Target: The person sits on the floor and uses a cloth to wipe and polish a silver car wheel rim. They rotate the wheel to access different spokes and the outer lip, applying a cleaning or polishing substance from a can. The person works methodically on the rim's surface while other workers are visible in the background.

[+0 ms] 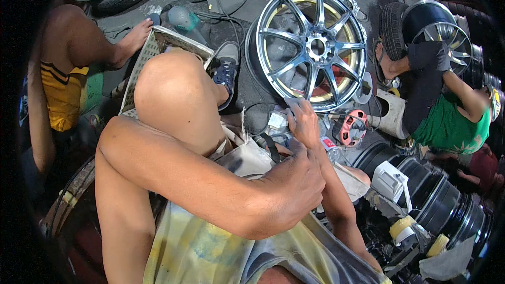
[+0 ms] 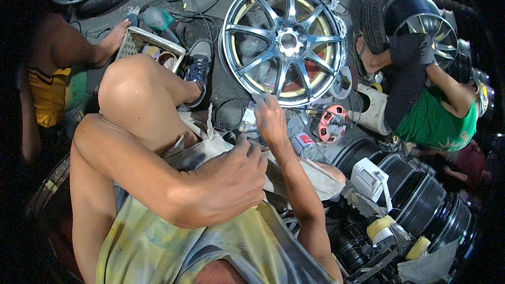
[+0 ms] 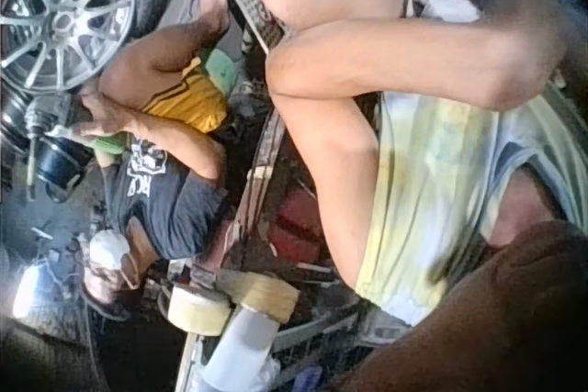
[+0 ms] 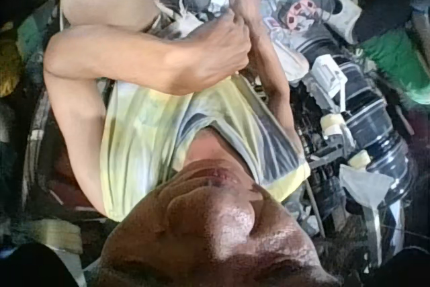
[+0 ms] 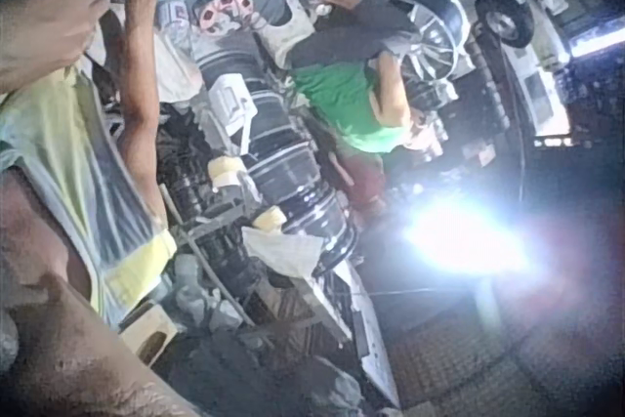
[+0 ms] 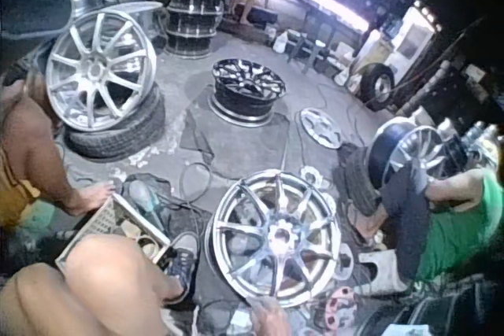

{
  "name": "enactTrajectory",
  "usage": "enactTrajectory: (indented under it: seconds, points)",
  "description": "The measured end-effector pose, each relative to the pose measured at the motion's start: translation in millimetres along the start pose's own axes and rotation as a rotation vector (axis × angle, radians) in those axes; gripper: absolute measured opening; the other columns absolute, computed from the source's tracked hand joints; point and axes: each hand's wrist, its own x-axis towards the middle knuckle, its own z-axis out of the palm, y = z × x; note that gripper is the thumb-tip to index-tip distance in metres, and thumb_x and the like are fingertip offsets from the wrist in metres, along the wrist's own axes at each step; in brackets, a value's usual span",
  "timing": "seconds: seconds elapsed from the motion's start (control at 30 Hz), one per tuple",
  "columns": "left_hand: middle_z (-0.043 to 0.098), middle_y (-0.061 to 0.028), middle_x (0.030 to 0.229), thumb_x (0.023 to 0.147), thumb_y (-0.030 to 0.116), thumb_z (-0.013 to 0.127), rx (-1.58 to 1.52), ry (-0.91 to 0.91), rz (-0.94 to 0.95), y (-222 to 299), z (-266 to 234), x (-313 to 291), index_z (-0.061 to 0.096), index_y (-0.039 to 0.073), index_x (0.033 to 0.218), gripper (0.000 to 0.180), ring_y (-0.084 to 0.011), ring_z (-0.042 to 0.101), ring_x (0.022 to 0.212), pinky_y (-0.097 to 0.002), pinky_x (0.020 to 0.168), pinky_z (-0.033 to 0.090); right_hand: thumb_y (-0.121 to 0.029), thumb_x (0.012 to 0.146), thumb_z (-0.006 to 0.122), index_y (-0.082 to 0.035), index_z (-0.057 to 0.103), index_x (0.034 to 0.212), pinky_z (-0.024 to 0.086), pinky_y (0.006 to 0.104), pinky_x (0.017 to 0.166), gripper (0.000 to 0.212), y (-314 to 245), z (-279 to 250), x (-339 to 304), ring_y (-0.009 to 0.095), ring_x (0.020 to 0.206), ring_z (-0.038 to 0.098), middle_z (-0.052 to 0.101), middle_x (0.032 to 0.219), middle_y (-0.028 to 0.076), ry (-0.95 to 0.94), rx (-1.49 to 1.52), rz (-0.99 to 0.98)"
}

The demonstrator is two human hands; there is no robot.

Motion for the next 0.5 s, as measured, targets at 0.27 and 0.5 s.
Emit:
enactTrajectory:
  seconds: [0.27,0.5]
  points:
    - [0.070,-0.0179,0.100,0.092,0.030,0.058,-0.041,-0.086,0.088,4.0,2.0,4.8,0.077,0.007,0.092,0.030,-0.0357,0.063,0.102,-0.0545,0.100,0.044,0.000,0.085,0.063,0.002,0.073,0.105,0.050,0.0507,0.086,0.022,-7.3,39.5,51.8,0.044,0.095,0.064,0.065,0.098,0.024,0.211,0.166,0.002]
    - [0.070,-0.0163,0.097,0.090,0.029,0.059,0.026,-0.023,0.034,3.9,2.5,4.6,0.078,0.007,0.090,0.028,-0.0328,0.063,0.100,-0.0506,0.093,0.045,0.004,0.082,0.061,0.002,0.073,0.111,0.048,0.0529,0.091,0.032,7.0,18.5,25.0,0.045,0.104,0.061,0.060,0.108,0.025,0.062,0.157,-0.047]
